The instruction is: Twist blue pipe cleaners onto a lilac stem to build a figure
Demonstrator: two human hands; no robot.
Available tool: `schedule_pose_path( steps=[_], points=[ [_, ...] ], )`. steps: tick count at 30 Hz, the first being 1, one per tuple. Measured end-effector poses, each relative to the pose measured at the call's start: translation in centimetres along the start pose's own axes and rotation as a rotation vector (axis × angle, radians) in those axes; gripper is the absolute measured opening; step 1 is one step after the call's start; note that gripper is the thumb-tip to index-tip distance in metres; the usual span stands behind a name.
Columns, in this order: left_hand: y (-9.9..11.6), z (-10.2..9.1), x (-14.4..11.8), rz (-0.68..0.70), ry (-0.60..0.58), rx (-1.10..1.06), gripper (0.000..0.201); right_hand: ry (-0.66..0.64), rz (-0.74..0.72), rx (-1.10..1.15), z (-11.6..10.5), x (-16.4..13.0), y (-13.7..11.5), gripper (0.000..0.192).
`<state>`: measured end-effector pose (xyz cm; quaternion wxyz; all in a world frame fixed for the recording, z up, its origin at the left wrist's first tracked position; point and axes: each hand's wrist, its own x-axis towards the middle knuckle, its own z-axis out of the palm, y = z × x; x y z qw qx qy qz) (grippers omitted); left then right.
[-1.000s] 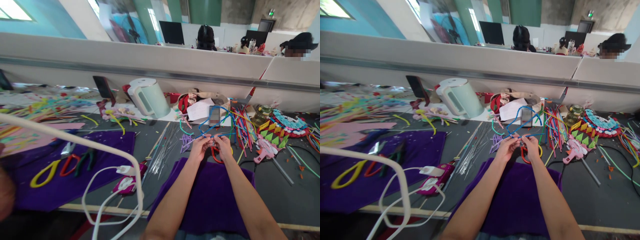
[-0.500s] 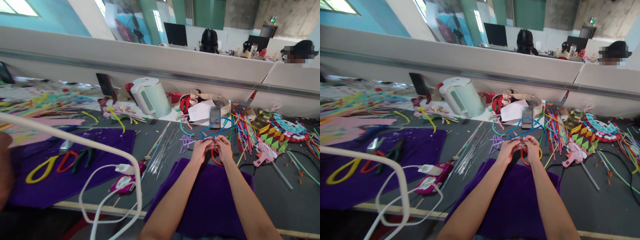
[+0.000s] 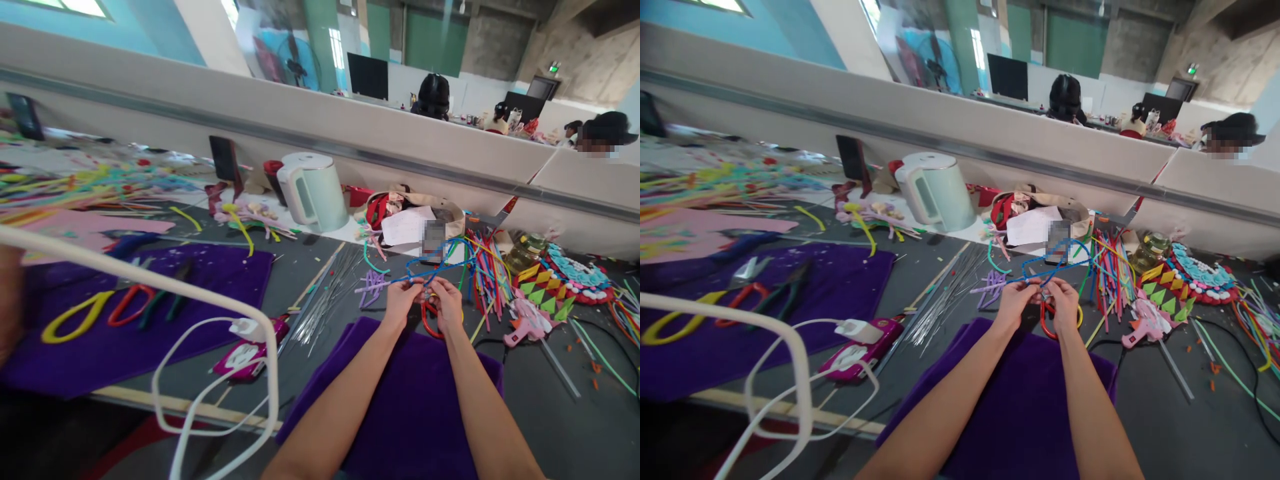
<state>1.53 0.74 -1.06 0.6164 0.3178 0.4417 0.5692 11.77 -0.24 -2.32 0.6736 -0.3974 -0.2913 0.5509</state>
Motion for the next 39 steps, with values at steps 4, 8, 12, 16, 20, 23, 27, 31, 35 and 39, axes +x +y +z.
schedule_pose_path(
  steps=[4, 8, 12, 16, 20, 23, 27, 31, 35, 39],
  points=[
    [0.2, 0.2, -0.3, -0.009, -0.037, 0.007, 0.015, 0.028, -0.004, 0.011, -0.3, 0.2, 0.0, 0.021],
    [0.2, 0.0, -0.3, -0.06, -0.111, -0.053, 0.023, 0.017, 0.001, -0.016, -0.6, 0.5, 0.1, 0.02],
    [0.1, -0.5, 0.2, -0.124, -0.141, -0.1, 0.025, 0.006, -0.027, -0.067, -0.6, 0.5, 0.3, 0.02],
    [-0.1, -0.8, 0.6, -0.18, -0.126, -0.153, 0.023, 0.015, -0.116, -0.164, -0.5, 0.4, 0.4, 0.021],
    [-0.2, -0.9, 0.9, -0.195, -0.088, -0.193, 0.023, 0.048, -0.123, -0.276, -0.5, 0.2, 0.4, 0.027],
    [-0.3, -0.8, 1.1, -0.155, -0.012, -0.188, 0.021, 0.136, -0.175, -0.353, -0.5, 0.0, 0.2, 0.031],
    [-0.5, -0.7, 1.1, -0.038, 0.074, -0.102, 0.02, 0.147, -0.26, -0.377, -0.2, -0.3, -0.2, 0.03],
    [-1.1, -0.3, 0.8, 0.084, 0.03, 0.026, 0.018, 0.008, -0.069, -0.284, 0.0, -0.1, 0.2, 0.036],
    [-1.5, 0.0, 0.5, 0.1, -0.065, 0.058, 0.021, 0.049, -0.023, -0.229, -0.2, 0.3, 0.7, 0.028],
    [-1.1, 0.1, 0.2, 0.093, -0.086, 0.08, 0.018, 0.086, -0.057, -0.186, -0.3, 0.3, 0.8, 0.025]
  ],
)
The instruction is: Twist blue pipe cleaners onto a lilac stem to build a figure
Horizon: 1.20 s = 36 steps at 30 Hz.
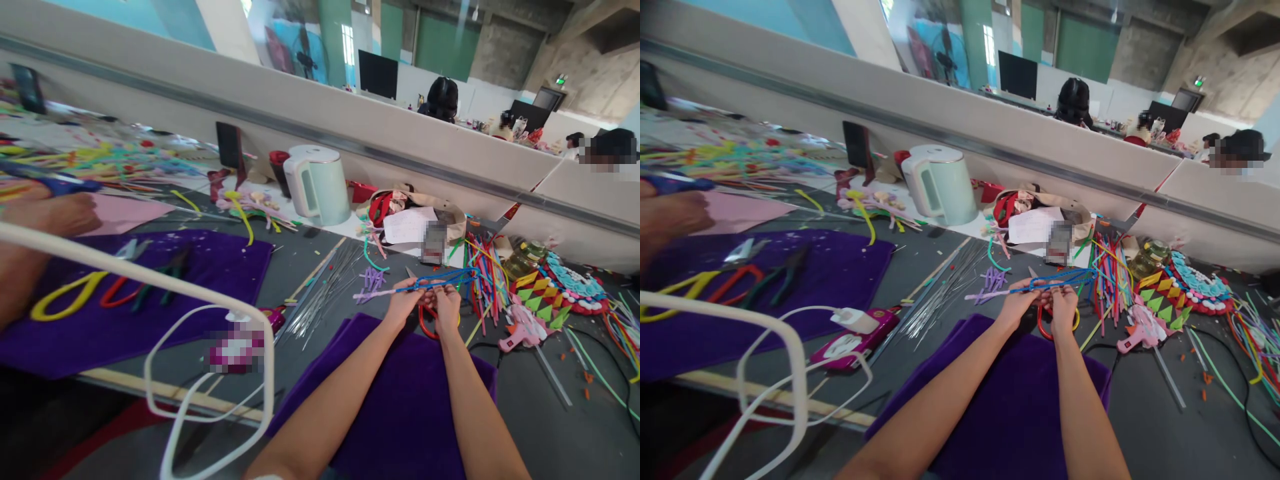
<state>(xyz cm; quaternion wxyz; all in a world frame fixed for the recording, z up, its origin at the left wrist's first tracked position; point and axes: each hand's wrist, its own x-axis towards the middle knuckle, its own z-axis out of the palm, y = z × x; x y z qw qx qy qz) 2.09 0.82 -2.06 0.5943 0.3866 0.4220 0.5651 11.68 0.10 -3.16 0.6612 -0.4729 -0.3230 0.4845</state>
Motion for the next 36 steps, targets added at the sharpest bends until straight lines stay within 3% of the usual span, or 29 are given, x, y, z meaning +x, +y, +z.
schedule_pose_path(
  steps=[3, 7, 11, 20, 26, 29, 32, 36],
  points=[
    [0.9, -0.2, -0.3, 0.093, -0.024, 0.133, 0.016, 0.002, -0.047, -0.059, -0.2, 0.2, 0.2, 0.024],
    [2.1, -0.6, -0.9, 0.326, -0.126, 0.435, 0.021, 0.042, -0.12, -0.174, -0.6, 0.6, 0.6, 0.018],
    [2.2, -0.7, -1.1, 0.347, -0.096, 0.519, 0.029, 0.04, -0.11, -0.178, -0.7, 0.7, 0.4, 0.019],
    [0.2, -0.7, -0.2, 0.255, 0.04, 0.363, 0.034, -0.026, 0.069, -0.042, -0.4, -0.1, -0.8, 0.024],
    [0.7, -0.4, 0.0, 0.056, 0.087, 0.051, 0.043, -0.017, 0.125, 0.06, 0.0, -0.2, -0.6, 0.024],
    [0.9, -0.3, 0.0, 0.031, 0.132, -0.016, 0.047, -0.031, 0.16, 0.085, 0.3, -0.5, -0.4, 0.025],
    [0.7, -0.3, 0.0, 0.03, 0.137, -0.048, 0.046, -0.016, 0.111, 0.089, 0.6, -0.8, -0.4, 0.027],
    [0.4, 0.0, -0.2, 0.024, 0.102, -0.097, 0.044, -0.007, -0.098, -0.096, 1.0, -1.2, -0.5, 0.028]
  ],
)
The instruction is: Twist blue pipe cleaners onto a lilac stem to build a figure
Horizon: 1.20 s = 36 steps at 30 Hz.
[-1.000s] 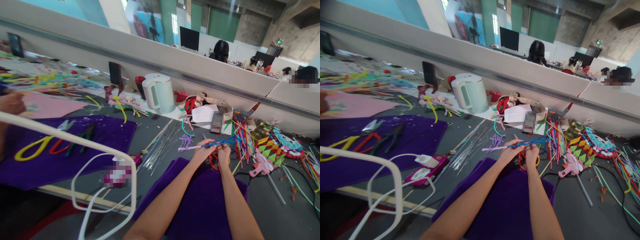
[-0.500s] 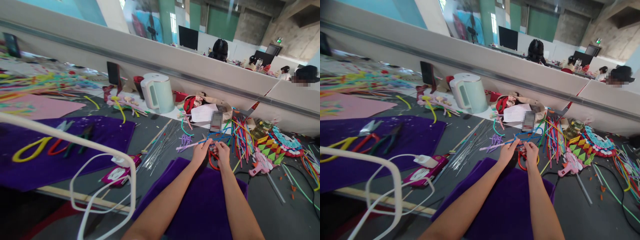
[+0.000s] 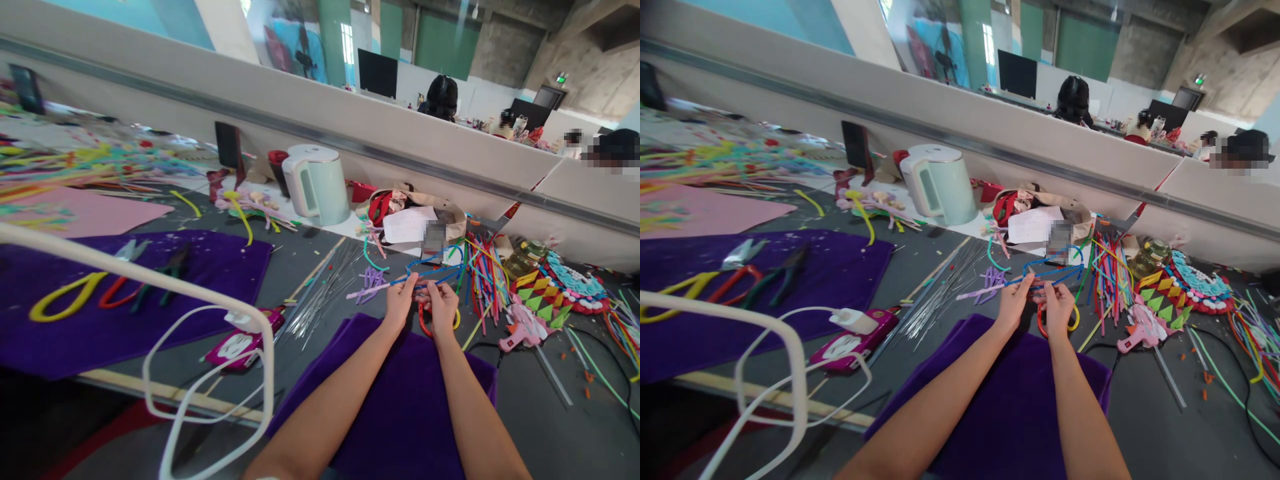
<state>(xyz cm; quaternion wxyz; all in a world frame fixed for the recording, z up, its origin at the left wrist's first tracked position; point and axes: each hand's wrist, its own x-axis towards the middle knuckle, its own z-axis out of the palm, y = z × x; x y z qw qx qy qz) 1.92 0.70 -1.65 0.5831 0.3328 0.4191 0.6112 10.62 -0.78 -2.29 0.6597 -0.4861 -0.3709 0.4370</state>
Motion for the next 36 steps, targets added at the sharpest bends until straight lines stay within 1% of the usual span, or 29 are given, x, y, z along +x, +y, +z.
schedule_pose_path(
  steps=[2, 4, 9, 14, 19, 22, 24, 27, 30, 33, 36],
  points=[
    [0.0, 0.1, -0.1, 0.008, 0.003, -0.009, 0.044, 0.021, -0.101, -0.12, 0.0, -0.1, -0.1, 0.028],
    [0.2, 0.2, -0.2, 0.023, 0.014, -0.011, 0.043, 0.041, -0.142, -0.176, 0.0, -0.1, -0.1, 0.027],
    [0.0, 0.1, -0.1, 0.054, 0.023, 0.028, 0.043, 0.061, -0.049, -0.073, 0.0, 0.1, 0.5, 0.029],
    [-0.4, 0.0, -0.1, 0.076, 0.007, 0.067, 0.044, 0.03, -0.067, -0.087, 0.2, 0.0, 0.5, 0.028],
    [0.0, 0.0, 0.0, 0.065, 0.051, -0.055, 0.046, -0.016, -0.134, -0.067, 0.4, -0.5, 0.0, 0.023],
    [0.5, -0.3, 0.2, -0.002, 0.012, -0.153, 0.049, -0.034, -0.171, -0.051, 0.6, -0.7, -0.3, 0.022],
    [0.7, -0.5, 0.2, -0.052, -0.026, -0.214, 0.05, -0.027, -0.169, 0.0, 0.6, -0.7, -0.4, 0.023],
    [0.9, -0.5, 0.2, -0.087, -0.071, -0.28, 0.047, -0.02, -0.109, 0.128, 0.6, -0.5, -0.4, 0.025],
    [1.0, -0.2, 0.0, -0.07, -0.096, -0.308, 0.046, -0.002, -0.017, 0.223, 0.4, -0.1, -0.3, 0.025],
    [0.9, 0.2, -0.3, -0.044, -0.107, -0.289, 0.047, 0.012, 0.084, 0.263, 0.2, 0.2, -0.2, 0.024],
    [0.8, 0.6, -0.7, -0.028, -0.114, -0.239, 0.051, -0.016, 0.169, 0.282, 0.0, 0.4, -0.1, 0.023]
  ],
)
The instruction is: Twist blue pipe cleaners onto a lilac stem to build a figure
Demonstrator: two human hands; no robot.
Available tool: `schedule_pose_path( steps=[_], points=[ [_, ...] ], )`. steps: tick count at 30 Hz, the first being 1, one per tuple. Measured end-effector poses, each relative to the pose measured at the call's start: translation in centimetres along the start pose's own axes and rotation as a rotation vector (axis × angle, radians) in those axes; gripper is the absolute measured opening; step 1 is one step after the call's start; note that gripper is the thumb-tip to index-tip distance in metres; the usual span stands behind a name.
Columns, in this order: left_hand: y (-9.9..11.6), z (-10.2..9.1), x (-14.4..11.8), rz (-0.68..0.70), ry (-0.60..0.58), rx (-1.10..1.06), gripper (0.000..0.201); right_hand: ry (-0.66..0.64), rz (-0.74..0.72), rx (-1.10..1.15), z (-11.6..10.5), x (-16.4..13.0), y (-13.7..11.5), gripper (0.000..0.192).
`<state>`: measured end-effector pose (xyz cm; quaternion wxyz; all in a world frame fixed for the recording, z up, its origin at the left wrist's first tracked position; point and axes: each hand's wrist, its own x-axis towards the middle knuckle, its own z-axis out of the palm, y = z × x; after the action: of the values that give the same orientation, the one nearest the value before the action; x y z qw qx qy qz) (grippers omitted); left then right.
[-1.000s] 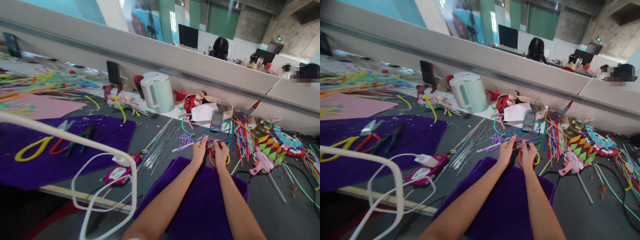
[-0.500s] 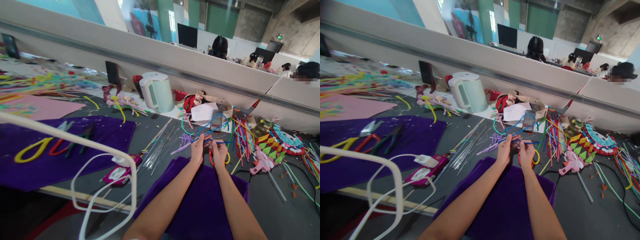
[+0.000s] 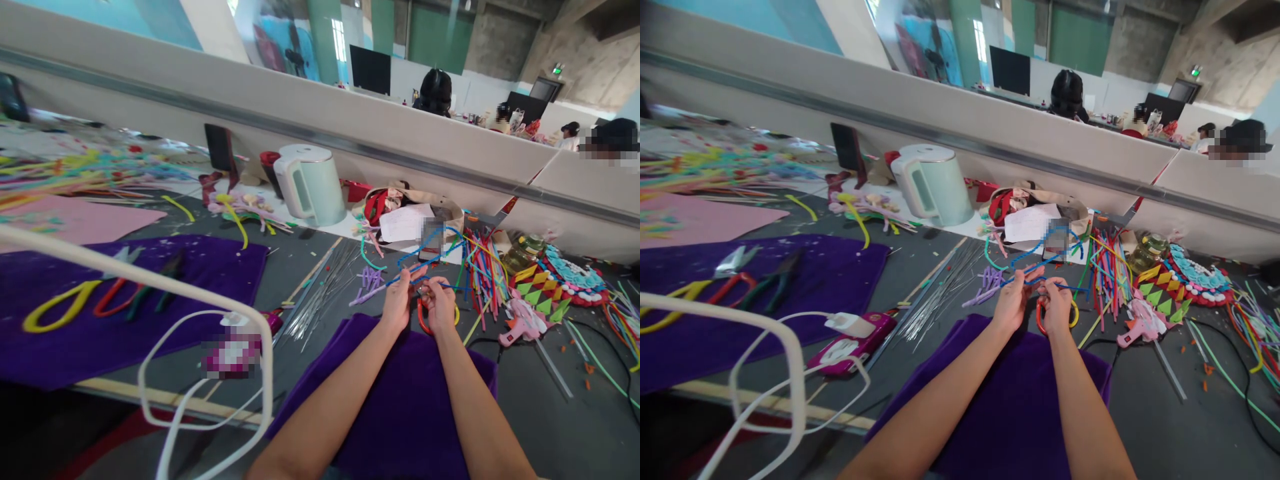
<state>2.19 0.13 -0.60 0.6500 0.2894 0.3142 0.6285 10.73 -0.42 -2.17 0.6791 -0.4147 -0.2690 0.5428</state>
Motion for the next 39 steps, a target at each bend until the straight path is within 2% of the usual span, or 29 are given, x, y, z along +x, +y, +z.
schedule_pose_path(
  steps=[6, 12, 18, 25, 31, 36, 39],
  points=[
    [-0.3, 0.9, -0.8, 0.089, -0.068, 0.085, 0.044, -0.064, 0.018, 0.077, -0.2, 0.1, 0.2, 0.017],
    [0.0, 0.9, -0.9, 0.236, -0.02, 0.205, 0.037, -0.066, -0.032, 0.043, 0.3, -0.2, 0.2, 0.025],
    [-0.9, 0.1, -0.9, 0.165, -0.04, 0.348, 0.037, -0.009, 0.013, 0.014, -0.1, 0.0, 0.6, 0.022],
    [-0.5, 0.7, -1.1, 0.243, -0.002, 0.284, 0.035, -0.02, 0.137, 0.097, -0.5, 0.3, 0.5, 0.014],
    [-0.4, 0.7, -0.8, 0.132, 0.026, 0.088, 0.039, -0.051, 0.163, 0.138, -0.4, 0.2, 0.2, 0.018],
    [-0.3, 0.0, -0.2, -0.042, 0.015, -0.048, 0.047, -0.061, 0.113, 0.127, -0.4, 0.2, 0.1, 0.016],
    [0.1, -0.3, 0.0, -0.06, 0.001, -0.061, 0.044, -0.047, 0.066, 0.115, -0.5, 0.4, 0.0, 0.016]
  ],
)
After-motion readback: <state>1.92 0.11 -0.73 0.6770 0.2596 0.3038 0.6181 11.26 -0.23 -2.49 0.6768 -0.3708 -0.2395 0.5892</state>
